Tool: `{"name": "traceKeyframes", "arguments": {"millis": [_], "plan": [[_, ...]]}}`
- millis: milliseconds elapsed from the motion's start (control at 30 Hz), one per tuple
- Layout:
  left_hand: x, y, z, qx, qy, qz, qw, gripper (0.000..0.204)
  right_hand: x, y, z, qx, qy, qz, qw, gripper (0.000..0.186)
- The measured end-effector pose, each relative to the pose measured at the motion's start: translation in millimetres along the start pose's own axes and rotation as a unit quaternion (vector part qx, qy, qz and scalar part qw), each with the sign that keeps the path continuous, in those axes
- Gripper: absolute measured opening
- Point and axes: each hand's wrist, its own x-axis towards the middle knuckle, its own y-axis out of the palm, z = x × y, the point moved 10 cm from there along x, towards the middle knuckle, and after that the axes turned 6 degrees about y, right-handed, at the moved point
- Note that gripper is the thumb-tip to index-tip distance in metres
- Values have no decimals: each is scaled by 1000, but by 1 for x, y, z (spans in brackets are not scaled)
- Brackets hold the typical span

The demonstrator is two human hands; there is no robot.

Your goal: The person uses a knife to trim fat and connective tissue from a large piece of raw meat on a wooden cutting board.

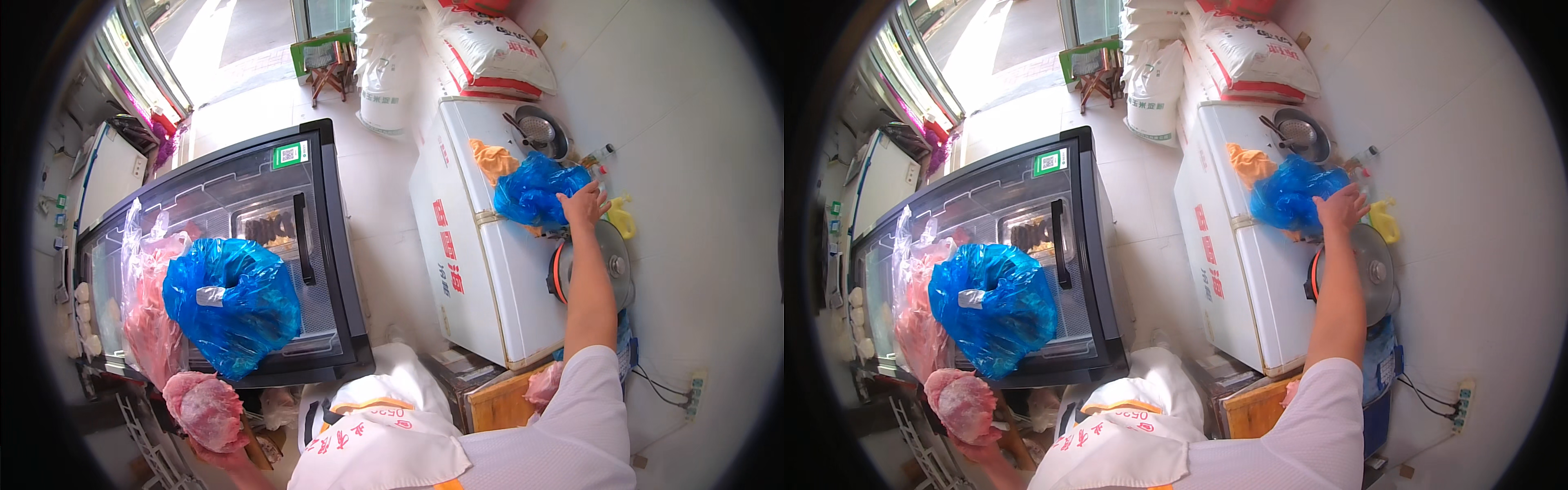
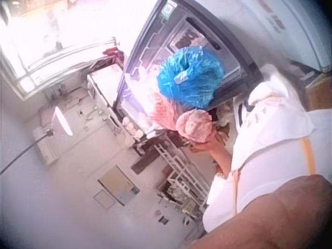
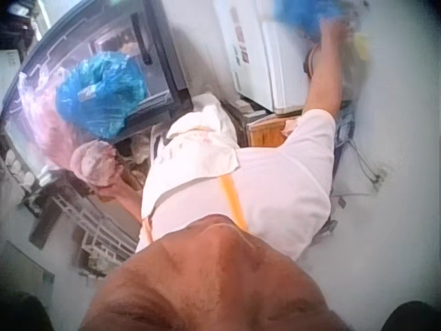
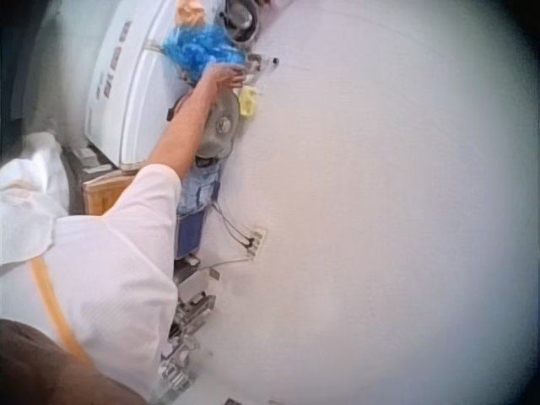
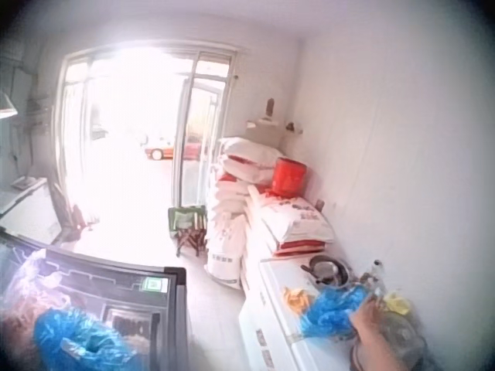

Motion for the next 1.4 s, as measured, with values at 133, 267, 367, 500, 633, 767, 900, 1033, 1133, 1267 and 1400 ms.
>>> {"name": "traceKeyframes", "arguments": {"millis": [133, 267, 367, 500, 633, 767, 900, 1033, 1133, 1267, 1400], "plan": [[-63, 64, 29, -142, -126, -98, 977, 67, 67, 30, -12, 220, -27, 79, 972, 51], [-82, 99, 16, -133, -41, 285, 948, 66, 44, -31, -15, 730, 133, 100, 663, 34], [-80, 71, 0, 178, 214, 220, 935, 68, -16, -110, 50, 874, 91, 358, 317, 46], [-88, 67, 0, 214, 237, 192, 928, 75, -58, -100, 106, 812, 43, 436, 384, 58], [-82, 79, 13, 36, 147, 180, 972, 81, -116, -222, 189, 861, -110, 442, 228, 62], [-70, 66, 50, -303, -128, 86, 941, 83, -140, -258, 325, 819, -170, 509, 203, 64], [-44, 54, 50, -339, -158, 90, 923, 81, -197, -299, 451, 778, -181, 550, 242, 65], [-31, 83, 14, -339, -125, 113, 926, 78, -202, -461, 457, 801, -291, 521, 57, 63], [-14, 92, -2, -381, -119, 87, 913, 80, -197, -502, 462, 813, -321, 484, 47, 54], [3, 103, -6, -411, -160, 81, 894, 81, -153, -422, 495, 826, -265, 458, 195, 44], [14, 120, 0, -424, -180, 101, 882, 78, -176, -252, 558, 759, -176, 540, 317, 44]]}}
